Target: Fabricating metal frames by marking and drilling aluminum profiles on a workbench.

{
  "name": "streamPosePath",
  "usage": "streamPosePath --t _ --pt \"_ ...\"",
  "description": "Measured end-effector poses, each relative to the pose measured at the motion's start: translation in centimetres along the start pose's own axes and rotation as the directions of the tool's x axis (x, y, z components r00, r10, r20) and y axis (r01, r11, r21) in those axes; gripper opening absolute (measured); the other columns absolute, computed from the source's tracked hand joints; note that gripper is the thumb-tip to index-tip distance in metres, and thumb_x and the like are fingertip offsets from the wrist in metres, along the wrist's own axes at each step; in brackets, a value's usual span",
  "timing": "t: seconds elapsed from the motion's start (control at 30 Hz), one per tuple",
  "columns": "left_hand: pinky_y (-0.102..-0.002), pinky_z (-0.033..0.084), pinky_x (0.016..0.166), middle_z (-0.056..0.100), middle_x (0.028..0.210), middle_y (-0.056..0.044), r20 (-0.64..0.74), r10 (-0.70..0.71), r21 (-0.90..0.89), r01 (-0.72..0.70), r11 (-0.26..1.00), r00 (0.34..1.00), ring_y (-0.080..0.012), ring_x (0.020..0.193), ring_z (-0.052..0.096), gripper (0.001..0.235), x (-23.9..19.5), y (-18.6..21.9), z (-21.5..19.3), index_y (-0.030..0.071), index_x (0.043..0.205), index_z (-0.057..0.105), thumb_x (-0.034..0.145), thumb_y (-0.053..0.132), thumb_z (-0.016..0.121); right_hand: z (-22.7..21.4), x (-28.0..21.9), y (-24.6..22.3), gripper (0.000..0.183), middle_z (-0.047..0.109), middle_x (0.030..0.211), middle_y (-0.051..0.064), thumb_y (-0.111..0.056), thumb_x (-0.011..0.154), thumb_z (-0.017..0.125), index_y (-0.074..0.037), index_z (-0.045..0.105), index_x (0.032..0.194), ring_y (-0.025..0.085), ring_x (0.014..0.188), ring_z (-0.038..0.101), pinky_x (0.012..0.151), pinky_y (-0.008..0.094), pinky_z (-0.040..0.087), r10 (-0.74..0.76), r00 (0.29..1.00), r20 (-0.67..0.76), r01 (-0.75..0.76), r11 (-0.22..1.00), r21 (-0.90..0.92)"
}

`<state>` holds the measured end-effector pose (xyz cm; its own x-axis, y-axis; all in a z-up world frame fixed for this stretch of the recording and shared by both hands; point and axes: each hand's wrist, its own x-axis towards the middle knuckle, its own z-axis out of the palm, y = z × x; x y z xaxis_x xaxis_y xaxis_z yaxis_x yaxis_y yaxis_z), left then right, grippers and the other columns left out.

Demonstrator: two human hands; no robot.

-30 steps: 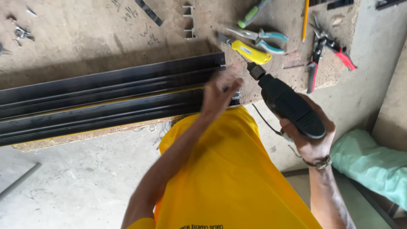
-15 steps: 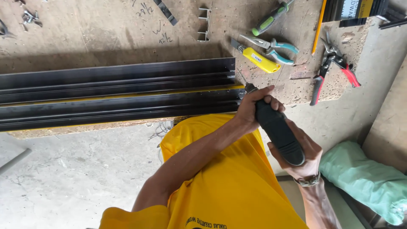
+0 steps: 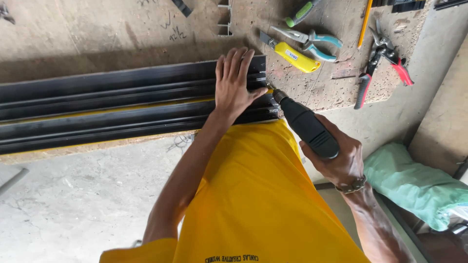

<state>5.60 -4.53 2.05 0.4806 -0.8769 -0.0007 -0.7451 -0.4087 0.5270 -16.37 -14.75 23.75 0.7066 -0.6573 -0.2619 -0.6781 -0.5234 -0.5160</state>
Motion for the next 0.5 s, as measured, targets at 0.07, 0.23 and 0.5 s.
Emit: streamPosePath --t 0.07,0.23,0.5 --pt "-0.056 0.029 0.122 0.053 0.149 -0.008 0.028 -0.023 0.006 0.023 1.000 0.999 -0.0306 0.142 0.046 0.110 0.3 0.2 0.8 0.014 0.150 0.043 0.073 0.074 0.092 0.1 0.0 -0.2 0.059 0.076 0.101 0.011 -0.026 0.083 0.082 -0.010 0.065 0.137 0.025 0.076 0.071 0.076 0.038 0.057 0.012 1.000 0.020 -0.012 1.000 -0.003" --pt "-0.052 0.028 0.119 0.061 0.139 -0.003 -0.021 -0.012 -0.031 0.011 0.999 1.000 -0.0263 0.133 0.052 0.105 0.4 -0.2 2.4 0.016 0.144 0.052 0.066 0.068 0.098 0.3 0.4 -0.3 0.060 0.076 0.105 0.011 -0.027 0.083 0.082 -0.010 0.065 0.138 0.025 0.083 0.073 0.079 0.038 0.057 0.035 0.999 0.035 -0.035 0.999 -0.023" --pt "-0.056 0.028 0.120 0.061 0.139 -0.005 -0.074 0.012 -0.113 -0.020 0.993 0.997 -0.0269 0.134 0.052 0.107 0.2 -0.7 3.0 0.013 0.143 0.053 0.062 0.062 0.103 0.4 0.8 -0.6 0.061 0.076 0.106 0.012 -0.026 0.082 0.082 -0.011 0.064 0.138 0.025 0.085 0.074 0.081 0.038 0.056 0.027 0.998 0.059 -0.026 0.999 -0.022"
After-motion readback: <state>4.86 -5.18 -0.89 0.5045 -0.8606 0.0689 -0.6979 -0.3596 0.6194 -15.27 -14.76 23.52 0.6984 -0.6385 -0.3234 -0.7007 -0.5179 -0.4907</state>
